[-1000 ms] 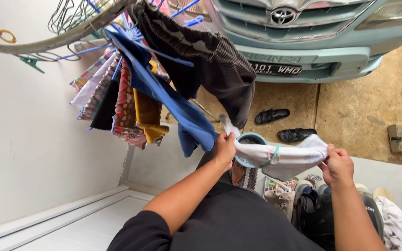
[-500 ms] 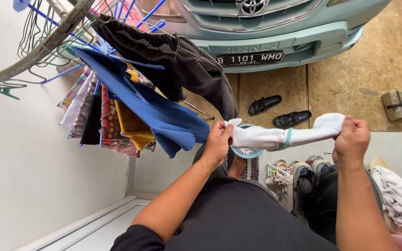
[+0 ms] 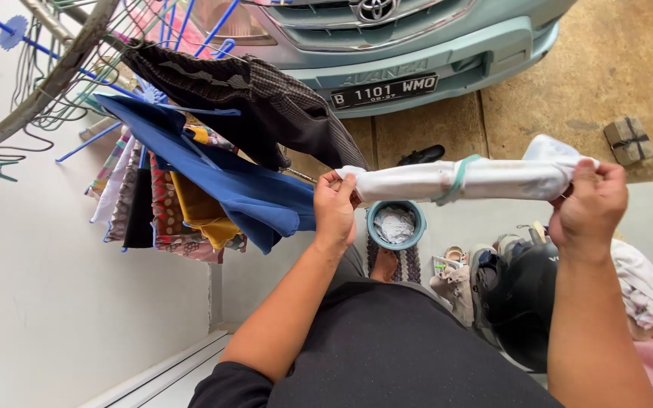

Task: Hanging small laundry items such as socks and cloths on a circular drying rack using clips.

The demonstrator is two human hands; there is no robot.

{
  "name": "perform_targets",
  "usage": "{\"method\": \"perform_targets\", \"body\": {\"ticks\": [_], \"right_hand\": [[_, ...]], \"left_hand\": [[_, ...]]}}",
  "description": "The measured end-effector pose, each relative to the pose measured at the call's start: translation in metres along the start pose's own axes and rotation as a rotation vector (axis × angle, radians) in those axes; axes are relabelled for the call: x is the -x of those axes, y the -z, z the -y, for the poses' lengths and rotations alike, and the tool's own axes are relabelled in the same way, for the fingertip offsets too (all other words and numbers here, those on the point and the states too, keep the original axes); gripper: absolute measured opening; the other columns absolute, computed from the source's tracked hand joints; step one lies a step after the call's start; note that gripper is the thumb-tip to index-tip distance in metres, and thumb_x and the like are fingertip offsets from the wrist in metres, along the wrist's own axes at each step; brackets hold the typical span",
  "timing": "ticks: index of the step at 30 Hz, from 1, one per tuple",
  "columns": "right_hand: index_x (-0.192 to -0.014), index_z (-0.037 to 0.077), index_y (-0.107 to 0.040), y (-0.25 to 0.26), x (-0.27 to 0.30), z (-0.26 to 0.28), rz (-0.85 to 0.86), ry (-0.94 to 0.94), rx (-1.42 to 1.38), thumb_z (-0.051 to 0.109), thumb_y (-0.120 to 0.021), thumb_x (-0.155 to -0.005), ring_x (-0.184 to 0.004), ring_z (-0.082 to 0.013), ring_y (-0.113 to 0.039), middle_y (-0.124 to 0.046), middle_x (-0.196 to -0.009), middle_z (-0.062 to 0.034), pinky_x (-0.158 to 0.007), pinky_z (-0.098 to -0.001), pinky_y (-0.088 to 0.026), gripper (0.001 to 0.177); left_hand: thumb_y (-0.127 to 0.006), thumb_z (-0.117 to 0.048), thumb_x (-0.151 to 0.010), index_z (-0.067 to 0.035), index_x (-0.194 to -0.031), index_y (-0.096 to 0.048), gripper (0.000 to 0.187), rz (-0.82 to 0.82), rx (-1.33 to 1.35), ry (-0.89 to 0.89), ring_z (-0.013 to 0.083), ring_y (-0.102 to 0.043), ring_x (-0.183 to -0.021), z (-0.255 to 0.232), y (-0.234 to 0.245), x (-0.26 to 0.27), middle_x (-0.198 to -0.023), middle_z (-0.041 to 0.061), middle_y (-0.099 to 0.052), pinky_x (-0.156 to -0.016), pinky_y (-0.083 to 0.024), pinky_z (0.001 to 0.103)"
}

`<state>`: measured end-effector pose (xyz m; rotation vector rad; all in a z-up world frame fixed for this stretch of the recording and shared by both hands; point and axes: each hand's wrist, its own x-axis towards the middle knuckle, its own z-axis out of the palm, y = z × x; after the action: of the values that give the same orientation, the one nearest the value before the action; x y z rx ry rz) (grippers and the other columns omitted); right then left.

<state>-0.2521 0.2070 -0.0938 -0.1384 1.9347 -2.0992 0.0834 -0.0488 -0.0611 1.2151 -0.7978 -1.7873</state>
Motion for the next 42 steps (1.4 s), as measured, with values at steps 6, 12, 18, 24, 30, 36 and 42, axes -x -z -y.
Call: {"method": "perform_targets", "body": {"ticks": [6, 12, 18, 24, 30, 36, 42], "right_hand": [[-0.136, 0.019, -0.057, -0.008, 0.018, 0.025, 0.163, -0.078, -0.116, 0.011, -0.067, -0.128, -0.119, -0.0276, -0.077, -0.075, -0.129, -0.0167, -0.084, -0.0478, -0.069, 0.015], [-0.127, 0.015, -0.056, -0.006, 0.019, 0.035, 0.160, -0.168, -0.193, 0.018, -0.064, -0.128, -0.110, -0.0128, -0.071, -0.068, -0.113, -0.0032, -0.101, -0.0309, -0.068, 0.009], [-0.151, 0.000, -0.074, -0.031, 0.050, 0.124, 0.422, -0.188, -0.579, 0.036, -0.073, -0.112, -0.150, -0.0308, -0.078, -0.080, -0.154, -0.0182, -0.141, -0.0434, -0.062, 0.053], [-0.176, -0.001, -0.057, -0.051, 0.045, 0.131, 0.566, -0.303, -0.806, 0.028, -0.090, -0.100, -0.157, -0.0351, -0.067, -0.070, -0.169, -0.0194, -0.138, -0.0483, -0.053, 0.088], [-0.147, 0.011, -0.079, -0.050, 0.021, 0.098, 0.386, -0.358, -0.796, 0.025, -0.075, -0.111, -0.154, -0.0297, -0.073, -0.081, -0.151, -0.0105, -0.143, -0.0460, -0.054, 0.039], [-0.140, 0.018, -0.082, -0.062, -0.002, 0.108, 0.313, -0.204, -0.682, 0.021, -0.068, -0.115, -0.161, -0.0255, -0.075, -0.082, -0.155, -0.0051, -0.151, -0.0462, -0.057, 0.029], [-0.140, 0.020, -0.080, -0.088, -0.044, 0.111, 0.297, -0.169, -0.704, 0.017, -0.071, -0.111, -0.162, -0.0245, -0.074, -0.081, -0.159, -0.0060, -0.150, -0.0460, -0.059, 0.031]], "left_hand": [[-0.071, -0.011, -0.110, -0.007, -0.134, -0.045, 0.036, 0.059, -0.102, -0.042, 0.0276, -0.079, -0.099, -0.024, -0.013, 0.026, -0.118, 0.027, -0.081, -0.085, -0.069, 0.042], [-0.066, -0.014, -0.115, -0.012, -0.124, -0.059, 0.011, 0.178, -0.432, -0.302, 0.0115, -0.058, -0.071, -0.069, -0.023, 0.042, -0.084, 0.004, -0.064, -0.065, -0.045, 0.030], [-0.071, -0.011, -0.109, -0.008, -0.144, -0.074, 0.035, 0.506, -0.651, -0.373, 0.0097, -0.074, -0.087, -0.116, -0.043, 0.041, -0.127, 0.006, -0.079, -0.083, -0.062, 0.027], [-0.074, -0.007, -0.111, -0.006, -0.150, -0.073, 0.039, 0.590, -0.441, -0.355, 0.0125, -0.075, -0.087, -0.123, -0.066, 0.013, -0.121, 0.008, -0.075, -0.080, -0.070, 0.029], [-0.075, -0.011, -0.105, -0.009, -0.129, -0.084, 0.026, 0.401, -0.723, -0.319, 0.0137, -0.067, -0.089, -0.127, -0.102, -0.012, -0.104, 0.003, -0.073, -0.080, -0.057, 0.029], [-0.070, -0.005, -0.105, -0.008, -0.131, -0.081, 0.028, 0.406, -0.744, -0.297, 0.0190, -0.073, -0.109, -0.113, -0.172, -0.041, -0.121, 0.006, -0.080, -0.095, -0.062, 0.034], [-0.068, 0.002, -0.109, -0.002, -0.132, -0.080, 0.026, 0.381, -0.482, -0.289, 0.0165, -0.062, -0.089, -0.123, -0.234, -0.106, -0.103, 0.007, -0.070, -0.075, -0.056, 0.030]]}}
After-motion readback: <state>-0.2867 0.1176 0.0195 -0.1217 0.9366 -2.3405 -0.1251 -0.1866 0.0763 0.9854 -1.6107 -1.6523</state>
